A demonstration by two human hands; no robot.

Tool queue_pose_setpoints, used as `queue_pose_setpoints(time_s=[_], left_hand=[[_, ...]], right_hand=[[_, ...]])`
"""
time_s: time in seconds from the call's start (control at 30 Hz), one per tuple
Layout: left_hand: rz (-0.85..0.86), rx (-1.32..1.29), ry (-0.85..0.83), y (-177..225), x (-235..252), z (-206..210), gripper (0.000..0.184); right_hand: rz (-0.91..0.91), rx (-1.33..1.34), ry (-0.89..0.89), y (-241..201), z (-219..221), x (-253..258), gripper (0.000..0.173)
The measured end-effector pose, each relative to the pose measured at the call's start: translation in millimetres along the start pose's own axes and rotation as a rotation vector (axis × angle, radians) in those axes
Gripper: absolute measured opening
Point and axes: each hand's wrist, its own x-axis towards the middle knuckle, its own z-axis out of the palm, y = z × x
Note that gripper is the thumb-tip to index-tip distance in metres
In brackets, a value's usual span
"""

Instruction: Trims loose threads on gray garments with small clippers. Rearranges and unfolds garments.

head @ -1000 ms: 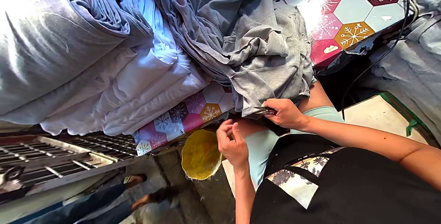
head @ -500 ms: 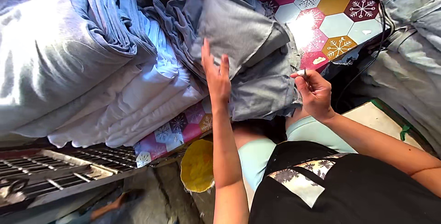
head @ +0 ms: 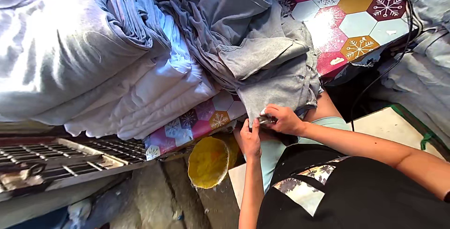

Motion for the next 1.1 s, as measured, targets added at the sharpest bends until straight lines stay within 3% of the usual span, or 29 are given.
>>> queue_pose_setpoints(time_s=[0.1,0.23,0.43,0.53,0.6,0.63,0.7,0.77,0.83,0.87,0.97,1.03,1.1], left_hand=[[0.086,-0.062,-0.021,5.4,-7.4,-1.3,0.018],[0.140,0.006,0.001,14.1,-5.9,2.0,0.016],[0.257,0.182,0.043,12.8,2.1,5.2,0.019],[0.417,0.427,0.149,5.9,8.5,-0.3,0.007],[0.500,0.370,0.161,7.0,17.2,-7.1,0.003],[0.479,0.239,0.134,10.2,21.6,-8.8,0.007],[0.292,-0.043,0.008,20.4,27.8,-10.2,0.021],[0.098,-0.133,-0.121,29.7,34.5,-9.8,0.025],[-0.016,-0.124,-0.148,36.0,38.3,-3.9,0.020],[-0.034,-0.085,-0.143,36.6,39.3,-1.3,0.018],[0.034,0.114,-0.126,33.9,39.7,3.2,0.016],[0.088,0.200,-0.137,34.2,36.0,5.5,0.015],[0.150,0.299,-0.158,36.0,29.7,8.4,0.014]], right_hand=[[-0.047,0.037,0.098,-2.3,-5.0,7.9,0.017],[-0.063,-0.033,0.065,-10.3,-9.5,6.6,0.036],[0.108,0.038,0.162,-17.2,-20.4,11.2,0.020],[0.144,0.114,0.102,-18.6,-35.1,17.7,0.016],[0.140,0.236,-0.046,-18.5,-50.8,24.7,0.010],[0.164,0.345,-0.131,-17.7,-58.6,28.9,0.006],[0.295,0.618,-0.241,-16.9,-72.6,37.7,0.017],[0.546,0.820,-0.198,-14.6,-82.9,48.5,0.028],[0.738,0.774,-0.125,-6.4,-89.0,61.8,0.031],[0.749,0.608,-0.122,4.2,-88.1,65.1,0.031],[0.451,-0.071,-0.064,20.4,-79.2,57.0,0.025],[0.214,-0.121,0.021,6.5,-69.2,50.2,0.028],[0.140,-0.012,-0.048,-9.4,-57.6,50.1,0.027]])
